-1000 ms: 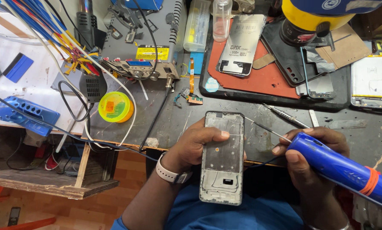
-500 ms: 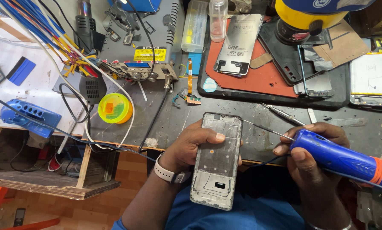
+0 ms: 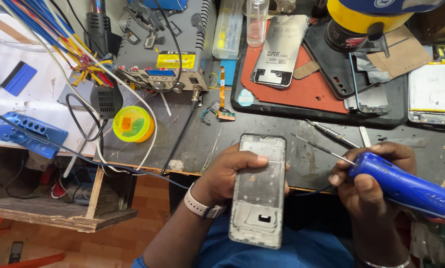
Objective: The person disassembles a smartphone by removing screws, prying open the casing, and detaching internal components. They use a screwdriver and a hot air gun to separate the back cover and remove the battery and motherboard.
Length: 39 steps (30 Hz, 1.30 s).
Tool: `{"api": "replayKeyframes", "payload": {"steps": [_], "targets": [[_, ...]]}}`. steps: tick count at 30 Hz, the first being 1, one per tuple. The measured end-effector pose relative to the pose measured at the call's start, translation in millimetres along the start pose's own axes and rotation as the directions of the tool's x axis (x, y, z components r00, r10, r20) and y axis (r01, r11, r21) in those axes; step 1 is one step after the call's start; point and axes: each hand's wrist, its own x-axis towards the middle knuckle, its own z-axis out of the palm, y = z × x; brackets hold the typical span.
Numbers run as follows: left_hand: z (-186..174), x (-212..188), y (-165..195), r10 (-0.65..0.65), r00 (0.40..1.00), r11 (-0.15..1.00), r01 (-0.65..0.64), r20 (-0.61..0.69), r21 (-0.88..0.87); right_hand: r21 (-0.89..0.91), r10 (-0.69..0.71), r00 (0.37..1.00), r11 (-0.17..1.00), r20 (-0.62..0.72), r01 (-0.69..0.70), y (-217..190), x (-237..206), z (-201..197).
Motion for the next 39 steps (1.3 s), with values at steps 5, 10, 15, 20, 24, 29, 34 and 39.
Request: {"api": "replayKeyframes", "payload": {"steps": [5, 10, 15, 20, 24, 29, 34, 39], "targets": [[2.9, 7.3, 2.2, 0.010, 1.000, 0.999, -0.010, 0.005, -0.036, -0.025, 0.024, 0.999, 0.999, 0.030, -0.023, -1.8, 0.0, 2.6], [1.4, 9.9, 0.9, -0.044, 0.999, 0.994, 0.043, -0.009, -0.105, -0.019, 0.043, 0.999, 0.999, 0.034, -0.042, -0.1, 0.6, 5.2], [0.6, 10.5, 0.5, -0.039, 0.999, 0.995, 0.038, -0.010, -0.093, -0.055, 0.002, 0.998, 0.999, 0.059, 0.001, -0.1, 2.3, 7.5], [2.3, 8.2, 2.0, -0.020, 1.000, 0.994, 0.021, 0.015, -0.104, -0.051, -0.036, 0.995, 0.998, 0.089, 0.041, -0.1, 3.0, 9.2], [3.9, 8.5, 2.9, -0.012, 1.000, 0.996, 0.013, 0.014, -0.093, -0.137, -0.056, 0.993, 0.988, 0.104, 0.070, 0.5, 0.6, 8.0], [5.4, 10.0, 2.4, -0.008, 1.000, 0.994, 0.010, 0.019, -0.111, -0.192, -0.085, 0.990, 0.976, 0.110, 0.104, 2.8, 0.9, 6.5], [4.9, 10.1, 2.1, -0.002, 1.000, 0.994, 0.004, 0.018, -0.113, -0.240, -0.097, 0.990, 0.963, 0.104, 0.120, -3.1, 2.3, 17.9], [5.9, 10.1, 2.0, -0.009, 1.000, 0.991, 0.011, 0.012, -0.135, -0.316, 0.041, 0.999, 0.948, 0.033, -0.029, -27.1, -8.1, 37.6]]}}
